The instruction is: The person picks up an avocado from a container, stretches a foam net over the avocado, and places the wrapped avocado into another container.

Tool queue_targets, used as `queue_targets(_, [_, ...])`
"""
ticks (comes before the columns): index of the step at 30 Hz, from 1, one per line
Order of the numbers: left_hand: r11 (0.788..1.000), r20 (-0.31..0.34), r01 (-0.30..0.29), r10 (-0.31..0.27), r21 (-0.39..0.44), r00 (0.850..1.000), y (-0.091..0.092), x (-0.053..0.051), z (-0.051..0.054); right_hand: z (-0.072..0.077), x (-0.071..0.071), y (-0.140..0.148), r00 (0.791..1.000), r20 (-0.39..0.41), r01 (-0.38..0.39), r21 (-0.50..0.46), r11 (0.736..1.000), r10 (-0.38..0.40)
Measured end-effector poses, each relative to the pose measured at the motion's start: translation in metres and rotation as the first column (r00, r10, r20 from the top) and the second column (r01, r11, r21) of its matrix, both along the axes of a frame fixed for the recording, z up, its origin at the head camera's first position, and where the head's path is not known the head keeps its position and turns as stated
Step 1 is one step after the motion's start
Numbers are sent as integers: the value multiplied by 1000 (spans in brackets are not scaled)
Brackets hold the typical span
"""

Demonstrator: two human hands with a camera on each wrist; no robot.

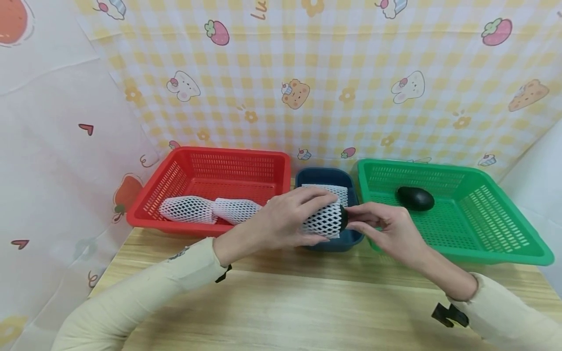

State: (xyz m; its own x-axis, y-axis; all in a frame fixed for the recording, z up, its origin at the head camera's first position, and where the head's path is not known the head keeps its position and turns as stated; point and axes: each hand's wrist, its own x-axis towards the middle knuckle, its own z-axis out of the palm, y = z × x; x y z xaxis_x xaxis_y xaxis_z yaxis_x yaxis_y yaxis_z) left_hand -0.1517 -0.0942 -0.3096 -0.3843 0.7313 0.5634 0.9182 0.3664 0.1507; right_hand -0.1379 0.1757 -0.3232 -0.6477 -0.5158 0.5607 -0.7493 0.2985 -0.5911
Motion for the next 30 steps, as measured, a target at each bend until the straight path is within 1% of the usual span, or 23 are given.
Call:
queue_targets(9, [1000,24,6,-5,-6,1000,1,1,0,0,-2,-1,999,-27,-20,11,1000,21])
queue_targets(15, [1000,37,21,-21,4,999,2,1,-1,2,-1,-3,994,-105,-25,50,998,30])
queue_targets(17, [1000,39,26,-26,3,999,2,1,0,2,0,-3,992,-118,-29,57,998,36])
queue_targets(20, [1000,40,25,-25,-4,999,2,1,0,1,0,-3,993,-111,-36,53,998,41])
queue_targets(26, [1000,37,21,-21,-5,999,2,1,0,-3,-1,-2,997,-70,-43,42,998,46])
queue_targets(30, [1000,44,30,-30,2,999,3,1,-2,-4,-1,-2,997,-66,-45,46,998,48])
